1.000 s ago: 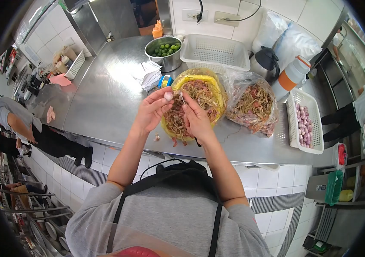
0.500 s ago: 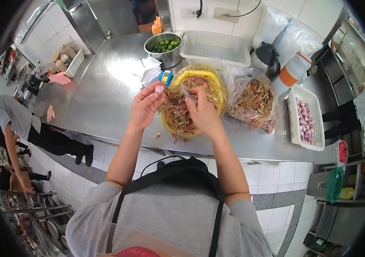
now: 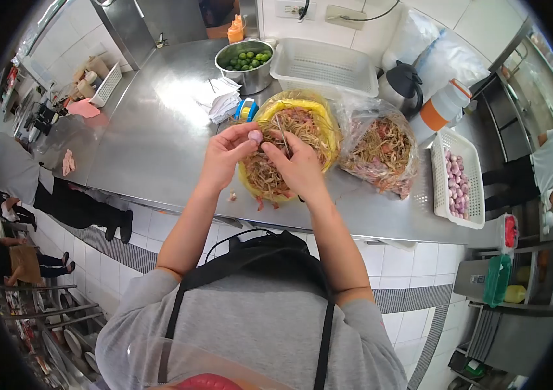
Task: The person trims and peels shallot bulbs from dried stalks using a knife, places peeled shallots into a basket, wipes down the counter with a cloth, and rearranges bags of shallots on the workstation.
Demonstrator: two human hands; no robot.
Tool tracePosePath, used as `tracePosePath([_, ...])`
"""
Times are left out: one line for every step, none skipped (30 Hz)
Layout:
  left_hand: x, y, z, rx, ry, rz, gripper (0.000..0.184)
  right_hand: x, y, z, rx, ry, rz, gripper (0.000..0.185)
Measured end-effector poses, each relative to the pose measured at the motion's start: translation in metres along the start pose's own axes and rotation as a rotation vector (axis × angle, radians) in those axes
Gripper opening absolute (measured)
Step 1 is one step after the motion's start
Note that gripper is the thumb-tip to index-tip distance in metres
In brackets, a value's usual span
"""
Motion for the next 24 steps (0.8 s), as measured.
tracePosePath([0.001,0.0,0.004,-0.007,0.004,-0.002,0.03,-0.001,0.0,-0.001,-0.016,-0.01,0.098,0.036])
tracePosePath([0.004,0.002,0.009,-0.046,-0.107,0.026,0.03,-0.003,0.0,-0.002,-0.008,-0.007,0.1,0.036])
tracePosePath([0.007,0.003,0.015,-0.083,-0.219,0.055,0.03,-0.003,-0.001,-0.001,-0.025,-0.199,0.121,0.03])
tracePosePath([0.008,0.005,0.018,-0.087,-0.215,0.054,0.03,-0.002,0.0,0.0,-0.044,-0.391,0.14,0.025])
tracePosePath([0.011,0.006,0.023,-0.111,-0.26,0.107,0.029,-0.003,0.0,-0.002,-0.041,-0.388,0.141,0.025])
tracePosePath([0.015,0.008,0.027,-0.132,-0.305,0.16,0.028,-0.002,0.001,-0.002,-0.046,-0.445,0.148,0.022])
tracePosePath([0.016,0.008,0.028,-0.13,-0.301,0.158,0.028,-0.002,0.001,-0.002,-0.053,-0.502,0.157,0.019])
tracePosePath([0.017,0.008,0.029,-0.15,-0.306,0.166,0.027,0.0,0.001,-0.002,-0.054,-0.499,0.16,0.019])
tracePosePath([0.018,0.008,0.03,-0.17,-0.312,0.174,0.026,0.003,0.0,-0.002,-0.067,-0.508,0.152,0.017])
tracePosePath([0.019,0.007,0.03,-0.17,-0.31,0.174,0.026,0.005,-0.001,-0.002,-0.08,-0.517,0.142,0.016])
tracePosePath([0.02,0.007,0.03,-0.176,-0.347,0.172,0.026,0.007,-0.001,-0.003,-0.078,-0.515,0.143,0.016])
tracePosePath([0.02,0.007,0.03,-0.183,-0.383,0.17,0.026,0.009,-0.001,-0.002,-0.09,-0.566,0.15,0.015])
tracePosePath([0.019,0.006,0.029,-0.186,-0.38,0.169,0.026,0.01,-0.001,-0.001,-0.1,-0.618,0.157,0.014])
tracePosePath([0.015,0.005,0.027,-0.188,-0.3,0.099,0.025,0.01,-0.001,-0.003,-0.096,-0.616,0.159,0.014])
tracePosePath([0.009,0.003,0.024,-0.193,-0.218,0.028,0.025,0.011,-0.001,0.0,-0.149,-0.71,0.193,0.013])
tracePosePath([0.007,0.002,0.021,-0.203,-0.211,0.023,0.025,0.012,0.001,0.0,-0.198,-0.803,0.226,0.012])
tracePosePath([0.003,-0.002,0.016,-0.175,-0.251,0.015,0.024,0.014,0.004,-0.002,-0.178,-0.798,0.229,0.012])
tracePosePath([0.0,-0.004,0.012,-0.155,-0.288,0.005,0.024,0.015,0.007,0.0,-0.204,-0.944,0.246,0.012])
tracePosePath([0.009,-0.004,0.014,-0.125,-0.531,0.1,0.026,0.016,0.011,-0.003,-0.22,-1.09,0.254,0.013])
tracePosePath([0.011,-0.002,0.021,-0.166,-0.51,0.096,0.026,0.019,0.016,-0.014,-0.173,-1.083,0.246,0.013])
tracePosePath([0.017,0.001,0.03,-0.193,-0.681,0.199,0.027,0.022,0.021,-0.028,-0.098,-0.984,0.193,0.015])
tracePosePath([0.019,0.003,0.038,-0.213,-0.849,0.309,0.027,0.023,0.027,-0.042,-0.027,-0.884,0.146,0.017])
tracePosePath([0.014,0.003,0.04,-0.245,-0.83,0.308,0.027,0.022,0.036,-0.07,0.159,-0.738,0.133,0.016])
tracePosePath([0.012,0.004,0.042,-0.253,-0.927,0.382,0.029,0.016,0.046,-0.104,0.33,-0.588,0.122,0.014])
Point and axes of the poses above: each hand's wrist, its own y-axis away from the middle knuckle, its own z-axis out of the palm, x = y × z, the point moved 6 cm from there along -y, towards the middle knuckle, and after that the axes turned 3 degrees about y, right-handed, at the moved point
